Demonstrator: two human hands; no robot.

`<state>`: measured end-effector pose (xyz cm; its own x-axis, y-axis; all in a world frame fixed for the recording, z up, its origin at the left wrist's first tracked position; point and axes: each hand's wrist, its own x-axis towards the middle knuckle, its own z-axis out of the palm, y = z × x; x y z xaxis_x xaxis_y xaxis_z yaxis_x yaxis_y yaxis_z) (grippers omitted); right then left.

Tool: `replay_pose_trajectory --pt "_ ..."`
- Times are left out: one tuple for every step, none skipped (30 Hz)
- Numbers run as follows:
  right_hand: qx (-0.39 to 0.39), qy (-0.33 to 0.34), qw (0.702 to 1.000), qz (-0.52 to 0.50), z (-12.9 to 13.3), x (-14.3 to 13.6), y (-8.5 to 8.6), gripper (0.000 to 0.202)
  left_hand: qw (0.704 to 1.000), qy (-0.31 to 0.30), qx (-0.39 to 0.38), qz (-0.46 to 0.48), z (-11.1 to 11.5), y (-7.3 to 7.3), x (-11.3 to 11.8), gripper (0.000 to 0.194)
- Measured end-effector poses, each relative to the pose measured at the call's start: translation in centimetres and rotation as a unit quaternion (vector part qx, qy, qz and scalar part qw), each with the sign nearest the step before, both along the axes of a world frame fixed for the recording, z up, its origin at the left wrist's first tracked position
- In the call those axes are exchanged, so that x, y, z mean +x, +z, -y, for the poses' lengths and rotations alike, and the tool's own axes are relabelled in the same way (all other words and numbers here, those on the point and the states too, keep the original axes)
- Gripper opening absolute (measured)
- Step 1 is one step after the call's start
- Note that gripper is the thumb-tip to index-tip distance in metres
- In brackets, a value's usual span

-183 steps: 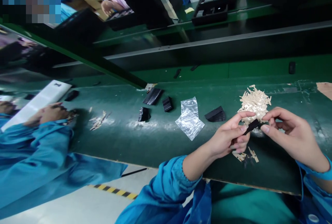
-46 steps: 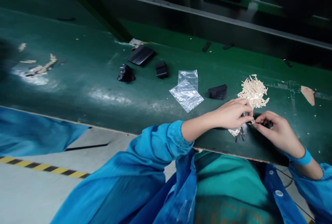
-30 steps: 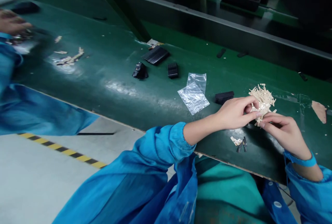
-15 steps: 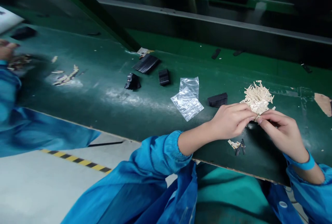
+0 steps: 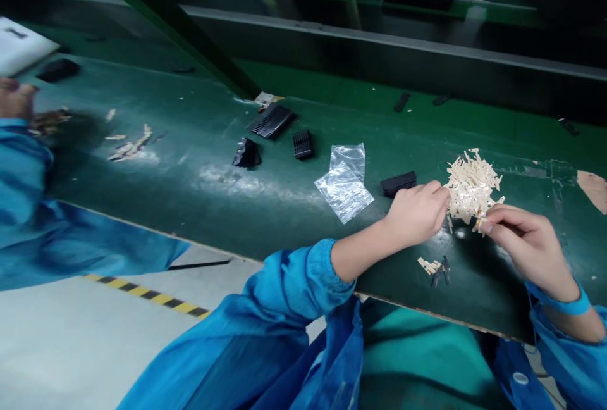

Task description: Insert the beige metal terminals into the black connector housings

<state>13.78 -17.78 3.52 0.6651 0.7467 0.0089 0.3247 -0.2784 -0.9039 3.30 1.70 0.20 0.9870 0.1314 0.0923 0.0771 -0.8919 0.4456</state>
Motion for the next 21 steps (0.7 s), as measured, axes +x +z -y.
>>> replay_pose_trajectory --pt "-0.005 -0.011 1.0 -0.017 0.1 0.1 0.0 0.015 1.0 -0.002 -0.021 -0.008 0.0 0.0 0.1 0.036" --pt "-0.014 -0.014 0.999 -0.033 0.2 0.2 0.0 0.016 0.998 -0.011 -0.062 -0.006 0.1 -0.1 0.2 0.034" --pt "-0.025 -0.009 0.999 -0.046 0.2 0.3 0.0 0.016 0.992 -0.021 -0.123 0.004 0.2 0.0 0.3 0.03" --pt "-0.036 0.003 0.998 -0.053 0.2 0.3 0.0 0.017 0.98 -0.032 -0.198 0.017 0.2 0.0 0.4 0.024" --pt "-0.046 0.017 0.997 -0.054 0.2 0.4 -0.1 0.019 0.959 -0.04 -0.278 0.025 0.3 0.1 0.4 0.02" --pt "-0.055 0.028 0.997 -0.051 0.1 0.4 -0.2 0.019 0.934 -0.044 -0.354 0.026 0.4 0.2 0.4 0.019" --pt "-0.061 0.036 0.996 -0.045 0.1 0.4 -0.3 0.02 0.907 -0.043 -0.419 0.02 0.4 0.2 0.5 0.017" --pt "-0.065 0.041 0.996 -0.039 0.0 0.4 -0.3 0.02 0.884 -0.04 -0.466 0.01 0.4 0.3 0.5 0.015" --pt "-0.067 0.045 0.996 -0.031 0.0 0.4 -0.4 0.02 0.867 -0.036 -0.497 -0.002 0.3 0.3 0.5 0.014" --pt "-0.069 0.05 0.996 -0.024 0.0 0.4 -0.5 0.02 0.856 -0.032 -0.515 -0.011 0.3 0.4 0.5 0.015" --pt "-0.07 0.055 0.996 -0.018 0.1 0.4 -0.5 0.02 0.851 -0.026 -0.525 -0.017 0.2 0.4 0.5 0.016" --pt "-0.073 0.061 0.995 -0.012 0.1 0.4 -0.5 0.021 0.848 -0.02 -0.53 -0.022 0.2 0.3 0.5 0.017" --pt "-0.076 0.066 0.995 -0.008 0.2 0.4 -0.6 0.021 0.846 -0.016 -0.533 -0.026 0.1 0.3 0.5 0.018" --pt "-0.078 0.07 0.994 -0.003 0.2 0.5 -0.6 0.021 0.843 -0.014 -0.536 -0.031 0.1 0.3 0.6 0.019" --pt "-0.081 0.072 0.994 0.002 0.2 0.5 -0.7 0.021 0.84 -0.014 -0.541 -0.035 0.0 0.2 0.6 0.019" --pt "-0.083 0.074 0.994 0.007 0.3 0.5 -0.7 0.021 0.836 -0.016 -0.547 -0.039 0.0 0.2 0.6 0.019" --pt "-0.085 0.076 0.993 0.013 0.3 0.5 -0.7 0.021 0.831 -0.019 -0.554 -0.043 0.0 0.2 0.6 0.02" --pt "-0.087 0.078 0.993 0.018 0.3 0.5 -0.8 0.022 0.827 -0.021 -0.56 -0.046 0.0 0.3 0.6 0.02" --pt "-0.088 0.081 0.993 0.024 0.3 0.5 -0.8 0.022 0.824 -0.022 -0.564 -0.048 -0.1 0.3 0.6 0.02" --pt "-0.088 0.085 0.992 0.029 0.3 0.6 -0.9 0.022 0.822 -0.022 -0.567 -0.05 -0.1 0.3 0.6 0.02" --pt "-0.088 0.089 0.992 0.032 0.3 0.6 -1.0 0.022 0.821 -0.024 -0.568 -0.052 -0.1 0.3 0.6 0.019"
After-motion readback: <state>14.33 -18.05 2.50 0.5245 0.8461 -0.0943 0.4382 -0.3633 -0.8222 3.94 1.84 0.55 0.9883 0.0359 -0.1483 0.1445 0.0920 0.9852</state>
